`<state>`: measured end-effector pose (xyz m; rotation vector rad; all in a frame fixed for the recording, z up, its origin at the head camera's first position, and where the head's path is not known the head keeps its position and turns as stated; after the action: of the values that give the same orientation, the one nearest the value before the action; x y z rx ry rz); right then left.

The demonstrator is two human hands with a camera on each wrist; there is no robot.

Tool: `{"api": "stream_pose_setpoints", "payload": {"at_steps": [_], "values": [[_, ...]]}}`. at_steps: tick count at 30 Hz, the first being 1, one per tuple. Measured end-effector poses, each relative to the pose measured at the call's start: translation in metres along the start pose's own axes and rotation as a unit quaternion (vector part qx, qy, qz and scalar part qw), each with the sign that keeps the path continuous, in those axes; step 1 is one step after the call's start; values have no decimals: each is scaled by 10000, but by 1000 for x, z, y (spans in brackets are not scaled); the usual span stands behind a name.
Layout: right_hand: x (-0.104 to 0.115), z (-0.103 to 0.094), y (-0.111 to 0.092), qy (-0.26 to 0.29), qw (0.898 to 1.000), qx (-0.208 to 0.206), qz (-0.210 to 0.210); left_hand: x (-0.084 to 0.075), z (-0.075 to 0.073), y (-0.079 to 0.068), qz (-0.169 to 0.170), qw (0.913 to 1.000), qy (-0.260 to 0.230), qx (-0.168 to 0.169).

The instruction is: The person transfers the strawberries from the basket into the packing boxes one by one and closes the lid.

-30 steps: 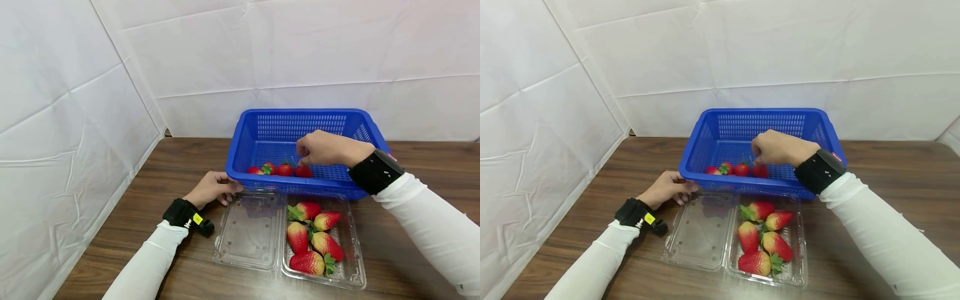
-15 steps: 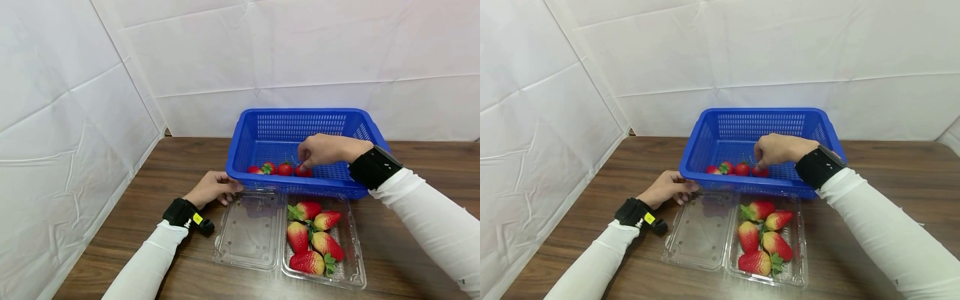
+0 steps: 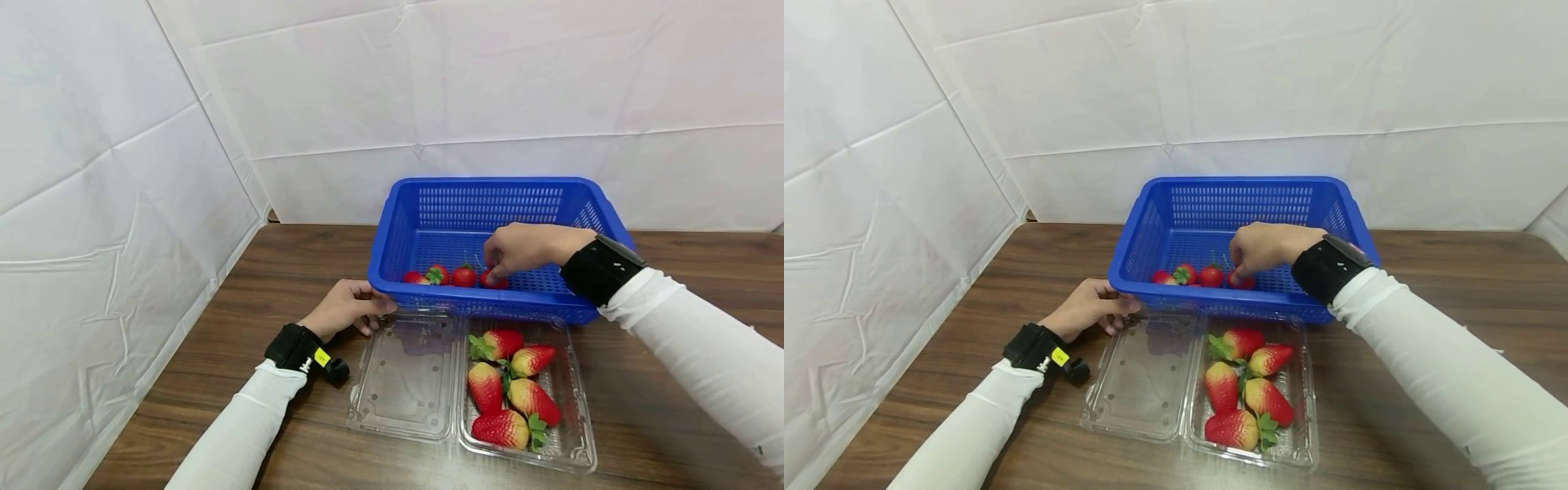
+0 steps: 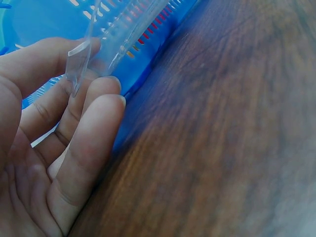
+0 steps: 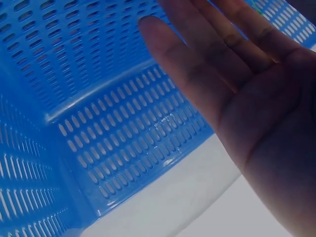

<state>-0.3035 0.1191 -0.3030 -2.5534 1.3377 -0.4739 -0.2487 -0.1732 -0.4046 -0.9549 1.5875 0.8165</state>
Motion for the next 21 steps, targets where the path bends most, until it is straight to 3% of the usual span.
{"api": "stream_pose_setpoints", "payload": {"at_steps": [21], "values": [[6,7,7,-465,9986,241,119,-1,1,2,-3,10000,28,22]]}}
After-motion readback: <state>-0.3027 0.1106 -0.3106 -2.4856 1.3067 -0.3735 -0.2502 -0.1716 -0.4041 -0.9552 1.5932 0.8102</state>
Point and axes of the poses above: each hand's wrist, its own y-axis towards the middle knuckle, its own z-axis out of the palm, x = y × z, the point moved 3 cm from there along y, towards the middle knuckle, and after that the axes turned 6 degrees about z, right-handed, at the moved point
